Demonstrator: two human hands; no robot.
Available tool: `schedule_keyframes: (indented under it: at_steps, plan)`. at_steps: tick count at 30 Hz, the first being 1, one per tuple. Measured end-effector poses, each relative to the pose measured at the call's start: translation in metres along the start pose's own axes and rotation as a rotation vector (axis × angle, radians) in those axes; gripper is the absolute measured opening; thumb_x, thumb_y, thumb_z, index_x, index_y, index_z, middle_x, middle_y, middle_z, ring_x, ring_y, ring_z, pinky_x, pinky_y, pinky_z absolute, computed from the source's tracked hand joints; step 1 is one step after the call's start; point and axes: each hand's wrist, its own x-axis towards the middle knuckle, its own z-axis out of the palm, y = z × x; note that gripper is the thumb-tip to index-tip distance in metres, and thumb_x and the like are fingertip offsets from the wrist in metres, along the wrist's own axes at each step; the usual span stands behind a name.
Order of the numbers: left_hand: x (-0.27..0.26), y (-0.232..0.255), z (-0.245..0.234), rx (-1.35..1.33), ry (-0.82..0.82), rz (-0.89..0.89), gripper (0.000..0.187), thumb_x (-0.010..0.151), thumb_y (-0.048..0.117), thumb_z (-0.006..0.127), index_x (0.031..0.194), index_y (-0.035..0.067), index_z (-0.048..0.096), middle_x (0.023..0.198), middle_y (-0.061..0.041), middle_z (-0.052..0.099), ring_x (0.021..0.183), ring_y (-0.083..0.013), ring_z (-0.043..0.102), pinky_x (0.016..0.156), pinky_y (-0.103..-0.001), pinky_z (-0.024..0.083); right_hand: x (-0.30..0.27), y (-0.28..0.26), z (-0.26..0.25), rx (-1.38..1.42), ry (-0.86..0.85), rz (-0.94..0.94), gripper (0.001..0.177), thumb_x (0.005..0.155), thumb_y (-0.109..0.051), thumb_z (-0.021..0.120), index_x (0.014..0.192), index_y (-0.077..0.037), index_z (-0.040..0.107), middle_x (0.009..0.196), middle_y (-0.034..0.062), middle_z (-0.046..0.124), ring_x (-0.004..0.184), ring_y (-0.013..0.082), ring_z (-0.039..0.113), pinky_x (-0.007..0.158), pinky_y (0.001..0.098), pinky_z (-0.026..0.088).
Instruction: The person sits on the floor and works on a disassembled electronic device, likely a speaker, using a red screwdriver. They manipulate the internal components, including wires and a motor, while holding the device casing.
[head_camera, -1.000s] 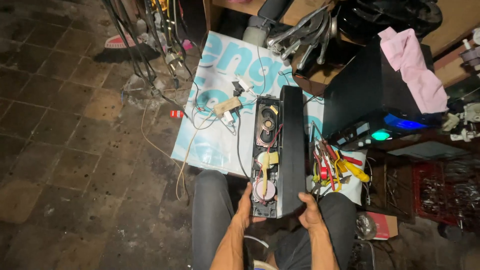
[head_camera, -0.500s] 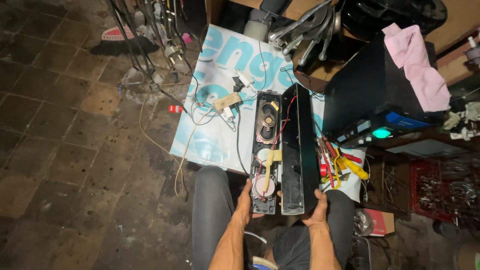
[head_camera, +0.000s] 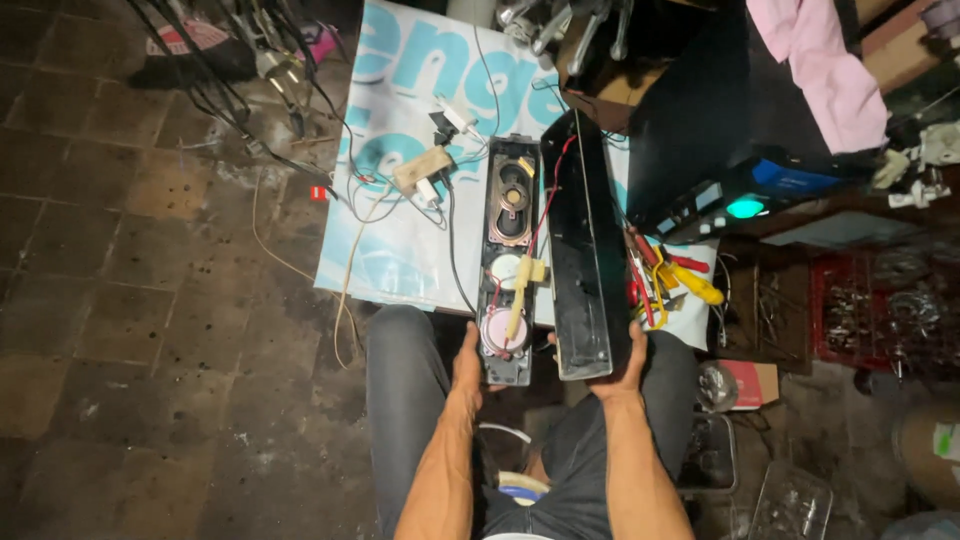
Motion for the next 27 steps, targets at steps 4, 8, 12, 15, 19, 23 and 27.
schedule_keyframes:
  at_steps: [4, 8, 12, 15, 19, 23, 27]
  plan:
    - [0.011, -0.001, 0.000, -0.041, 0.016, 0.009, 0.087, 0.086, 0.072, 0.060, 0.147, 0.011, 0.047, 0.141, -0.026, 0.051, 0.117, -0.0484, 0.060, 0.078, -0.064, 0.058, 0.046, -0.012, -0.029, 0.055, -0.057, 0.073, 0.101, 0.066, -0.084, 0.060, 0.145, -0.022, 0.049, 0.145, 0.0138, 0.054, 0.128, 0.0422, 0.053, 0.107, 0.0684, 0.036]
    - [0.015, 0.000, -0.001, -0.092, 0.003, -0.005, 0.090, 0.085, 0.073, 0.060, 0.147, 0.011, 0.044, 0.141, -0.025, 0.051, 0.116, -0.0479, 0.061, 0.079, -0.067, 0.056, 0.061, -0.007, -0.034, 0.133, -0.105, 0.075, 0.104, 0.060, -0.083, 0.069, 0.138, -0.017, 0.054, 0.138, 0.0172, 0.059, 0.121, 0.0445, 0.059, 0.102, 0.0668, 0.044]
    - [0.017, -0.001, -0.001, -0.126, 0.034, -0.014, 0.089, 0.084, 0.074, 0.061, 0.145, 0.010, 0.045, 0.137, -0.024, 0.053, 0.111, -0.0458, 0.063, 0.076, -0.066, 0.058, 0.059, -0.002, -0.018, 0.085, -0.109, 0.086, 0.102, 0.066, -0.081, 0.067, 0.142, -0.014, 0.051, 0.140, 0.0179, 0.058, 0.122, 0.0438, 0.058, 0.105, 0.0650, 0.042]
    - [0.007, 0.001, 0.004, -0.131, 0.039, -0.026, 0.090, 0.084, 0.075, 0.059, 0.143, 0.010, 0.047, 0.134, -0.024, 0.056, 0.111, -0.0450, 0.064, 0.077, -0.063, 0.059, 0.071, 0.004, -0.011, 0.198, -0.130, 0.105, 0.096, 0.069, -0.075, 0.068, 0.141, -0.015, 0.052, 0.142, 0.0160, 0.057, 0.125, 0.0397, 0.057, 0.109, 0.0613, 0.043]
    - [0.026, -0.006, -0.002, -0.142, 0.024, -0.026, 0.083, 0.086, 0.074, 0.059, 0.137, 0.009, 0.050, 0.125, -0.024, 0.059, 0.106, -0.0438, 0.065, 0.078, -0.064, 0.058, 0.060, 0.001, 0.024, 0.259, -0.085, 0.024, 0.080, 0.076, -0.070, 0.064, 0.135, -0.016, 0.061, 0.138, 0.0132, 0.061, 0.124, 0.0343, 0.059, 0.114, 0.0522, 0.040]
    - [0.027, -0.008, -0.001, -0.143, 0.041, -0.046, 0.085, 0.083, 0.076, 0.060, 0.135, 0.009, 0.052, 0.122, -0.022, 0.061, 0.103, -0.0414, 0.066, 0.077, -0.062, 0.059, 0.066, -0.006, 0.024, 0.225, -0.046, 0.014, 0.077, 0.076, -0.067, 0.063, 0.133, -0.015, 0.061, 0.136, 0.0133, 0.061, 0.122, 0.0339, 0.059, 0.111, 0.0514, 0.041]
    - [0.018, -0.006, 0.003, -0.140, 0.051, -0.047, 0.084, 0.082, 0.075, 0.062, 0.134, 0.010, 0.052, 0.124, -0.023, 0.059, 0.105, -0.0428, 0.065, 0.079, -0.065, 0.058, 0.067, -0.012, 0.013, 0.197, 0.010, -0.002, 0.073, 0.077, -0.064, 0.062, 0.131, -0.014, 0.061, 0.133, 0.0133, 0.061, 0.120, 0.0334, 0.059, 0.108, 0.0506, 0.041]
